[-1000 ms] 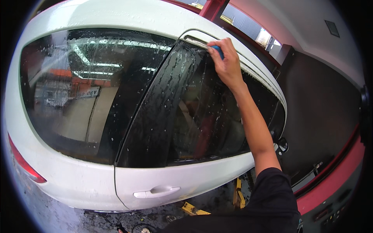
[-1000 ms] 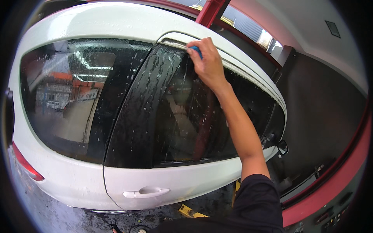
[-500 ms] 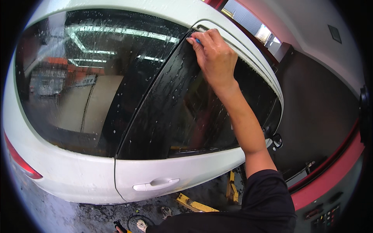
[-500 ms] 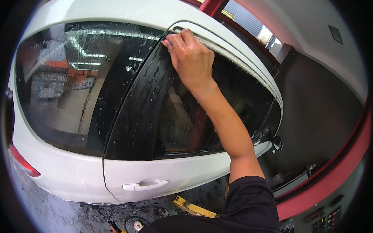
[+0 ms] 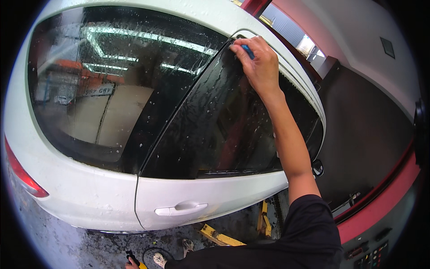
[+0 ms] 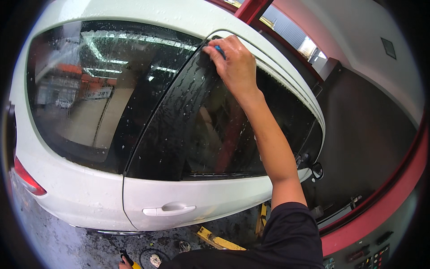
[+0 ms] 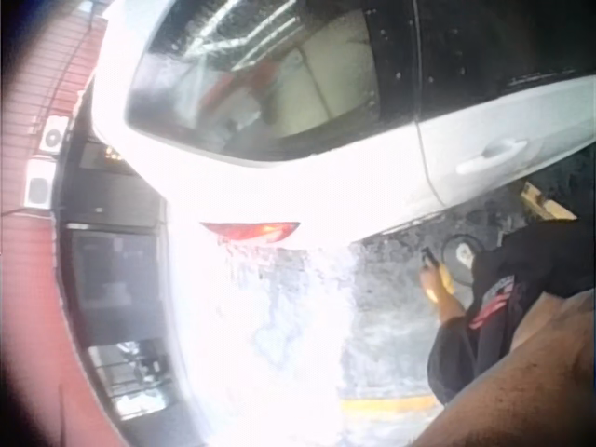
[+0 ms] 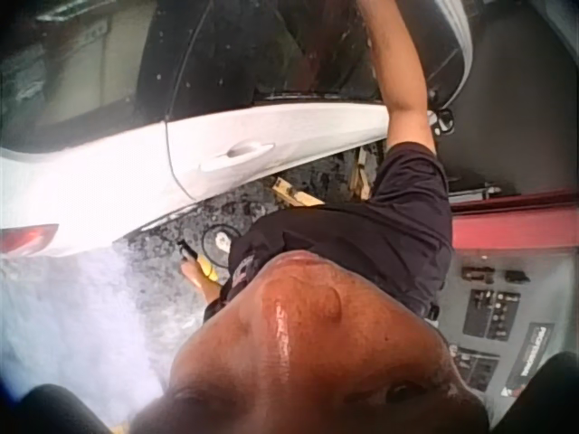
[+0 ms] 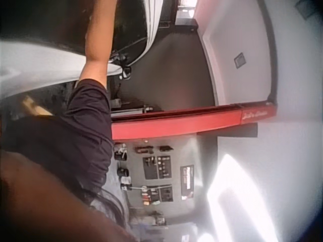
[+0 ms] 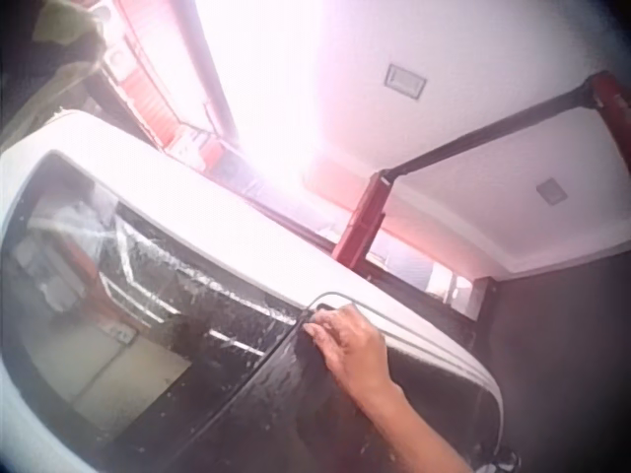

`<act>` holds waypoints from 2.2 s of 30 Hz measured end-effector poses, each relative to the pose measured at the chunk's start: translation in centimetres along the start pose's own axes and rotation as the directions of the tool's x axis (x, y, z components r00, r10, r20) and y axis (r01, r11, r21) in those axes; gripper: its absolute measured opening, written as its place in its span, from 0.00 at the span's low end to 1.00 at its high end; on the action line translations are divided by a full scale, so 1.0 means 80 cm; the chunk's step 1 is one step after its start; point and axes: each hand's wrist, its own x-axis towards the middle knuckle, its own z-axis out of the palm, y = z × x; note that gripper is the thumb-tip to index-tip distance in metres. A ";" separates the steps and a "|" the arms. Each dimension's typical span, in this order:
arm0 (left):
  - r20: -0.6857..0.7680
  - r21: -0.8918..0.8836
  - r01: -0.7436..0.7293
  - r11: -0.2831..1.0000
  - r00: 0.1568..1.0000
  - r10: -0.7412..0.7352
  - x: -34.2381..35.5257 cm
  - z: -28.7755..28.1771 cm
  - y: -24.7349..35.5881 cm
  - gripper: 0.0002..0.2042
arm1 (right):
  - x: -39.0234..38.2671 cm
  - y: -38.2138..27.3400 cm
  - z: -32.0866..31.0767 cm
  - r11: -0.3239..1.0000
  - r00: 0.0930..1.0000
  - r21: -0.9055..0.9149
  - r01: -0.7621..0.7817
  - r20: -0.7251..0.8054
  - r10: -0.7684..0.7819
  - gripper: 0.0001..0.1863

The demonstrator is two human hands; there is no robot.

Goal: The person applies a tint film to the rear side window of a white car. They spray the glass with liquid, smooth the film with a blue squeegee, and press the edges to adhere the film to the window surface.

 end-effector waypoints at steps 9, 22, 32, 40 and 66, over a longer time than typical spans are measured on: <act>-0.026 0.006 0.032 0.999 0.999 -0.032 -0.006 0.000 0.013 0.44 | -0.008 -0.013 0.011 0.967 0.987 -0.203 0.151 -0.020 -0.159 0.06; -0.216 0.092 -0.068 0.993 0.973 0.086 -0.028 0.010 -0.042 0.41 | -0.010 -0.005 0.014 0.983 0.989 -0.155 0.102 -0.091 -0.117 0.09; -0.301 0.104 0.067 0.992 0.953 -0.033 0.017 -0.064 -0.073 0.39 | -0.021 -0.003 0.010 0.998 0.995 -0.065 0.004 -0.103 -0.011 0.07; -0.190 0.123 -0.009 0.992 0.981 0.032 0.099 -0.118 -0.068 0.41 | -0.011 -0.034 0.003 0.908 0.998 -0.415 0.060 0.022 -0.056 0.06; 0.003 0.260 -0.392 0.883 0.914 0.405 0.245 -0.133 -0.059 0.44 | 0.008 -0.058 0.006 0.919 0.986 -0.358 -0.165 -0.030 0.166 0.07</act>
